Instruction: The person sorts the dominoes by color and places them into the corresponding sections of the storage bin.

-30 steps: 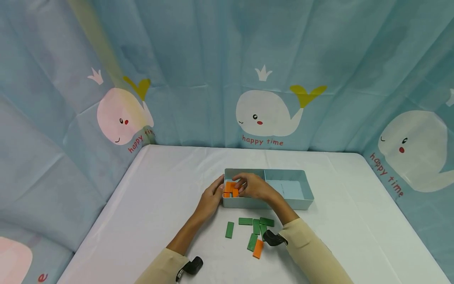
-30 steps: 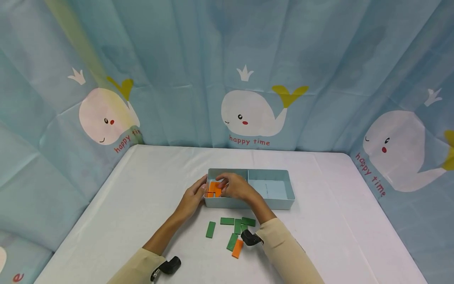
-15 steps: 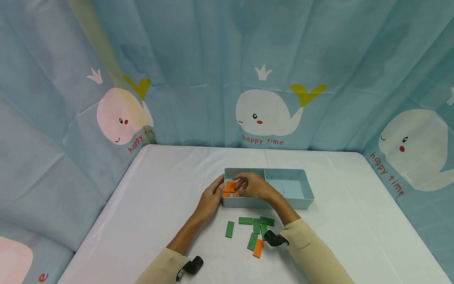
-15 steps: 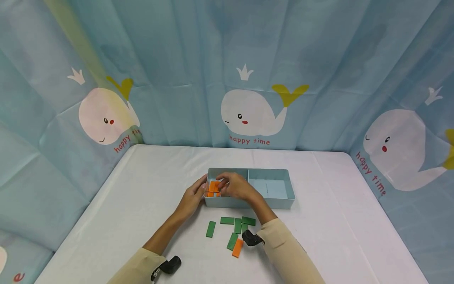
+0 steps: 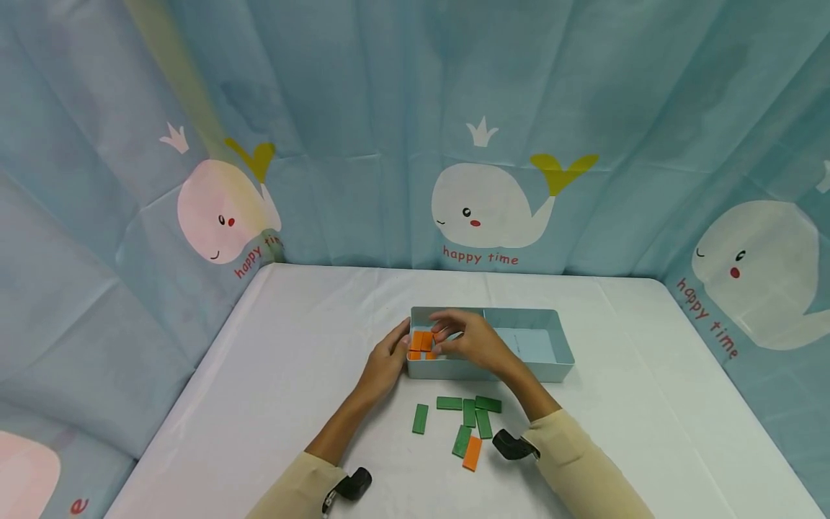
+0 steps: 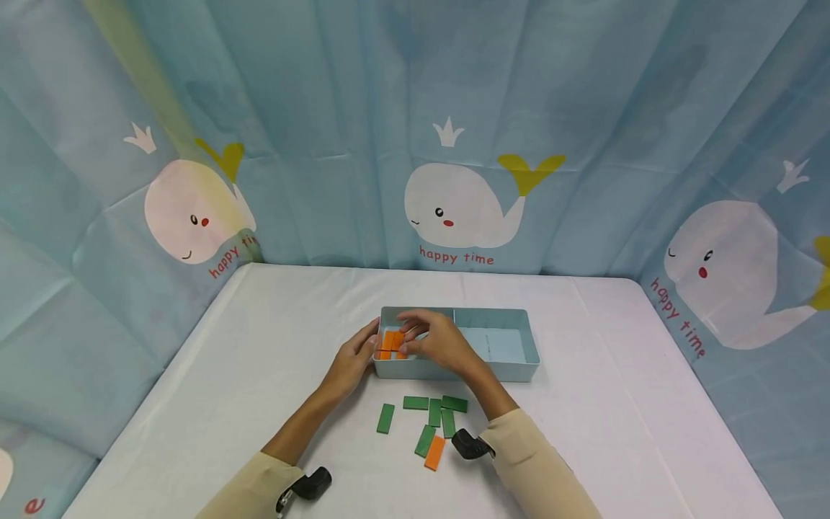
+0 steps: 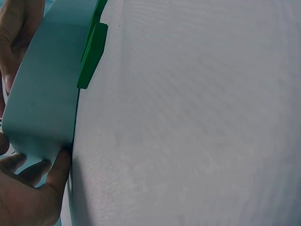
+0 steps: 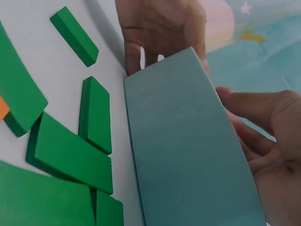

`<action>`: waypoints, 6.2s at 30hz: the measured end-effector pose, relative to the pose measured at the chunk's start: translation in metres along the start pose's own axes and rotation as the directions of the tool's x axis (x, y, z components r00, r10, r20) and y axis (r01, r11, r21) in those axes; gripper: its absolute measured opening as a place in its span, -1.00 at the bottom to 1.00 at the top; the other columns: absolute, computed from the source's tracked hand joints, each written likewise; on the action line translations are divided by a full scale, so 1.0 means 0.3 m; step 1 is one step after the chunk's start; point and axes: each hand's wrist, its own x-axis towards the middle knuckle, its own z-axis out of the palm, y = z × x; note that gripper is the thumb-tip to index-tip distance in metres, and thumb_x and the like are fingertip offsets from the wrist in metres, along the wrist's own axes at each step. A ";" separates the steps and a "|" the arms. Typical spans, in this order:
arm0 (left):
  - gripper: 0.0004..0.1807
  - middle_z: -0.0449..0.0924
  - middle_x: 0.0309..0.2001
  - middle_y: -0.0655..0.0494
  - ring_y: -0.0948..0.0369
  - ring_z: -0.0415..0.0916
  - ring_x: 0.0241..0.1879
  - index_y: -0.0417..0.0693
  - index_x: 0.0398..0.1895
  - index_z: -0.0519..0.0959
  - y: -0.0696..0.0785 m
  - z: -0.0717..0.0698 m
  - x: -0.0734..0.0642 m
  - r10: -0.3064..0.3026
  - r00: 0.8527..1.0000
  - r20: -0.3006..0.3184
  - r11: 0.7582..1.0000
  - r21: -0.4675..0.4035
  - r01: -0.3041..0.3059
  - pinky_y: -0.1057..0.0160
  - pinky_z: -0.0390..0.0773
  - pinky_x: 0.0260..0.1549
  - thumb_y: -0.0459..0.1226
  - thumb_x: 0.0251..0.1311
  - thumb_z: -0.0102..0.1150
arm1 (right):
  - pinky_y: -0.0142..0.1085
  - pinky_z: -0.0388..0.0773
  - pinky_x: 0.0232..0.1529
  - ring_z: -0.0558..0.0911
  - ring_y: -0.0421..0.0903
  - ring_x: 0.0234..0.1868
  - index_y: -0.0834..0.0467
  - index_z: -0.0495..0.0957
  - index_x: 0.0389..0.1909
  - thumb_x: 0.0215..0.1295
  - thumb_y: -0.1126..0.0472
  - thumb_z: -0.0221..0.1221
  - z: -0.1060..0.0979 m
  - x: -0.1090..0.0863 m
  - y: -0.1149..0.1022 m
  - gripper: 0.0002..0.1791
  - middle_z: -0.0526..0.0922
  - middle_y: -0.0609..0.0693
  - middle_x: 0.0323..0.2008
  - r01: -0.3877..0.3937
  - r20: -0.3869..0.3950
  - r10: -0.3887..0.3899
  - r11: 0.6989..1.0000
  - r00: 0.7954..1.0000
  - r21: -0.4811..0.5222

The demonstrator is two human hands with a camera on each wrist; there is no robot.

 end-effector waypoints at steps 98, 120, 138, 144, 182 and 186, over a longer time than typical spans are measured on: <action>-0.42 0.16 0.67 0.02 -0.03 0.03 0.68 -0.02 0.70 0.17 0.011 0.002 -0.001 0.006 1.000 -0.011 1.000 0.008 -0.006 -0.16 0.06 0.64 -0.11 0.74 -0.18 | -0.27 0.77 -0.01 0.70 0.14 0.03 0.22 0.51 0.40 0.27 0.25 0.50 -0.010 -0.474 0.084 -0.31 0.65 0.24 0.10 -0.077 0.186 0.049 0.986 0.981 0.145; -0.42 0.18 0.66 0.02 -0.02 0.04 0.67 0.00 0.70 0.18 0.008 0.003 0.000 0.017 1.000 -0.006 1.000 -0.018 -0.017 -0.15 0.06 0.64 -0.10 0.73 -0.16 | -0.14 0.81 -0.27 0.78 -0.03 -0.18 0.24 0.53 0.38 0.32 0.39 0.37 0.011 -0.504 0.067 -0.41 0.69 0.22 0.03 -0.186 0.195 0.159 0.974 0.968 0.130; -0.42 0.20 0.65 0.02 -0.02 0.04 0.67 -0.01 0.69 0.20 0.001 0.003 0.002 0.013 1.000 -0.015 1.000 -0.007 -0.013 -0.16 0.05 0.64 -0.09 0.73 -0.14 | -0.36 0.73 -0.01 0.73 -0.05 0.00 0.17 0.60 0.30 0.25 0.23 0.51 0.031 -0.480 0.057 -0.41 0.75 0.04 0.07 -0.097 0.218 0.082 0.994 0.972 0.059; -0.42 0.20 0.65 0.02 -0.02 0.06 0.67 0.02 0.69 0.21 0.004 0.004 0.003 0.013 1.000 -0.020 1.000 0.002 -0.013 -0.16 0.07 0.63 -0.10 0.73 -0.14 | -0.34 0.74 -0.06 0.69 -0.10 0.00 0.12 0.63 0.28 0.17 0.27 0.56 0.047 -0.468 0.056 -0.38 0.75 -0.02 0.06 -0.084 0.217 0.078 0.996 0.973 0.016; -0.41 0.19 0.66 0.02 -0.01 0.06 0.66 -0.03 0.70 0.17 0.011 0.006 -0.001 0.013 1.000 -0.012 1.000 0.001 -0.013 -0.14 0.09 0.63 -0.10 0.73 -0.17 | -0.38 0.69 -0.14 0.63 -0.18 -0.04 0.03 0.63 0.30 0.14 0.27 0.57 0.065 -0.466 0.059 -0.34 0.71 -0.15 0.03 -0.033 0.200 0.055 0.993 0.978 -0.114; -0.40 0.18 0.66 0.00 -0.02 0.06 0.66 -0.04 0.70 0.17 0.010 0.005 0.000 0.017 1.000 -0.012 1.000 0.003 -0.017 -0.15 0.08 0.63 -0.09 0.74 -0.17 | -0.36 0.70 -0.11 0.64 -0.15 -0.01 0.05 0.62 0.30 0.16 0.25 0.56 0.060 -0.466 0.051 -0.35 0.72 -0.13 0.04 -0.034 0.193 0.054 0.994 0.980 -0.108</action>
